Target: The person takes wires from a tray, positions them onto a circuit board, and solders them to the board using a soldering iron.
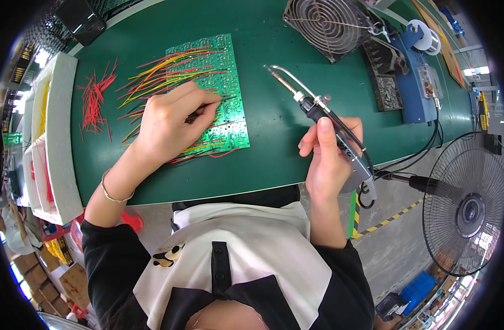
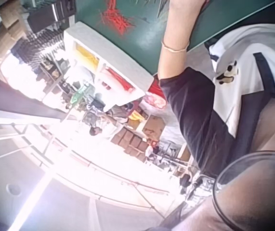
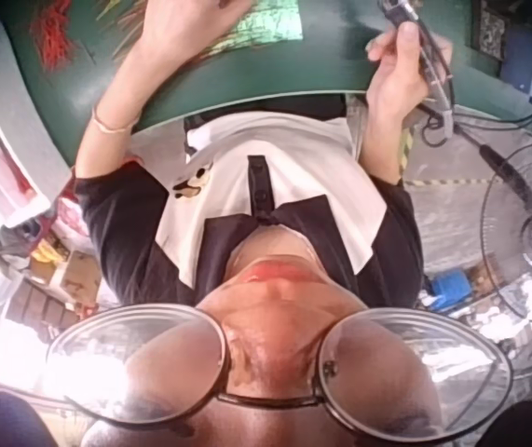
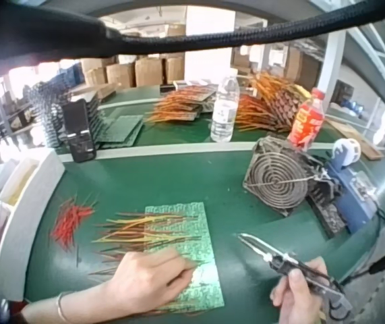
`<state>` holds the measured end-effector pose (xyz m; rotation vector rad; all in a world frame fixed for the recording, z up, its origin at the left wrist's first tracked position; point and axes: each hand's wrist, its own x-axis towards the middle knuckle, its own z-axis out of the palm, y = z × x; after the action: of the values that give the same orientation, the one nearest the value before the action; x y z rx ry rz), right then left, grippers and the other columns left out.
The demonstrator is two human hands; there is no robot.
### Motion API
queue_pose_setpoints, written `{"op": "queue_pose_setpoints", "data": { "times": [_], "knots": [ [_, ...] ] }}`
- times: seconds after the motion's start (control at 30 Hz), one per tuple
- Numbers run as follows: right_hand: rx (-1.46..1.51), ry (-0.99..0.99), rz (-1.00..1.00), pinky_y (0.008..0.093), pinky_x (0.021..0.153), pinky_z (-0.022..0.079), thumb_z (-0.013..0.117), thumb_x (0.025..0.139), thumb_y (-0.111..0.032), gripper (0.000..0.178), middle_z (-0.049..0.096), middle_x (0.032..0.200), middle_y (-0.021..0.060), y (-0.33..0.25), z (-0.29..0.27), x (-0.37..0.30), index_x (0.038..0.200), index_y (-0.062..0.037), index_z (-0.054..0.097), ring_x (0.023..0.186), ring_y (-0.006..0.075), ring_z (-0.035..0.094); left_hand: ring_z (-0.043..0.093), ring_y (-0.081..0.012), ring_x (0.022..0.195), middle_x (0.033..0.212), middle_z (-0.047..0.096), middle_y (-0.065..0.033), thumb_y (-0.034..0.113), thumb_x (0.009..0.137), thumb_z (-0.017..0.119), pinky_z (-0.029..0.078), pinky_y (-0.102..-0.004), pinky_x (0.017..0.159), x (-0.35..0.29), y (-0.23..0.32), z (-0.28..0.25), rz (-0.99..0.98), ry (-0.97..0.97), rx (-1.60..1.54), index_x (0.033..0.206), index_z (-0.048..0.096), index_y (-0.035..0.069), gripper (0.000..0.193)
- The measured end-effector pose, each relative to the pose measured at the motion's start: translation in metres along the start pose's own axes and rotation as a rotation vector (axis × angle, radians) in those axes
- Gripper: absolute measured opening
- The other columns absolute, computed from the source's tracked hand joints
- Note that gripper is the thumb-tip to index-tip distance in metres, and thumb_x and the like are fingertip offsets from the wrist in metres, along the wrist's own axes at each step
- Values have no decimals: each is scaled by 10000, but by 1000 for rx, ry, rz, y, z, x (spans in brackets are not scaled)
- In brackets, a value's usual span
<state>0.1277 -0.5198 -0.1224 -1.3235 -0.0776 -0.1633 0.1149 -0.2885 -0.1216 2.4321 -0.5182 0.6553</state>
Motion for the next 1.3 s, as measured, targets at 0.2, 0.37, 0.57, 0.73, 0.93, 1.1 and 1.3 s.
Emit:
{"op": "queue_pose_setpoints", "data": {
  "times": [0.2, 0.37, 0.57, 0.73, 0.93, 1.1, 1.3],
  "knots": [
    [14, -11, 7, 257, 403, 393, 557, 870, -162, 219, 488, 522, 82, -1, 0, -1, 782, -53, 388, 383, 120, 426, 509, -217, 469, 631, 521, -33, 34, 706, 625, 410, -308, 395, -1, -2, 1, -14, 67, -21, 717, 584, 63, 52],
    [22, 6, 32, 248, 385, 382, 559, 867, -163, 224, 477, 506, 78, -3, 4, -5, 771, -57, 387, 362, 118, 412, 529, -138, 503, 632, 539, -44, -36, 687, 628, 427, -249, 448, -2, -2, -1, -44, -2, -2, 779, 616, 27, 112],
    [36, -17, 75, 245, 374, 378, 571, 856, -162, 232, 474, 496, 81, -3, 17, -8, 773, -53, 384, 356, 123, 418, 523, -137, 491, 634, 538, -42, -32, 691, 630, 423, -252, 436, -2, -1, -1, -37, 27, 1, 775, 617, 29, 105],
    [44, -6, 82, 241, 367, 376, 572, 854, -156, 229, 472, 488, 82, 0, 15, -10, 777, -49, 385, 343, 122, 407, 516, -129, 483, 632, 534, -39, -34, 696, 630, 416, -247, 424, -4, -3, 1, -32, 33, -13, 778, 618, 29, 104],
    [32, -34, 70, 239, 347, 366, 573, 851, -149, 226, 464, 488, 78, 0, 14, -11, 781, -46, 385, 337, 119, 412, 500, -122, 474, 627, 524, -35, -34, 696, 632, 408, -244, 414, -4, -3, 0, -31, 16, 3, 778, 618, 29, 105],
    [27, -48, 76, 225, 332, 355, 577, 849, -137, 222, 461, 506, 67, 1, 14, -11, 778, -45, 387, 347, 121, 437, 490, -125, 467, 622, 519, -36, -36, 695, 632, 402, -245, 408, -4, -2, 0, -25, 28, -12, 778, 614, 28, 106],
    [22, -62, 90, 222, 329, 360, 577, 850, -135, 222, 473, 527, 72, 0, 14, -11, 774, -44, 389, 361, 120, 453, 492, -130, 468, 620, 521, -40, -38, 690, 637, 400, -247, 404, -4, -3, 0, -16, 32, 0, 777, 610, 23, 109]
  ]
}}
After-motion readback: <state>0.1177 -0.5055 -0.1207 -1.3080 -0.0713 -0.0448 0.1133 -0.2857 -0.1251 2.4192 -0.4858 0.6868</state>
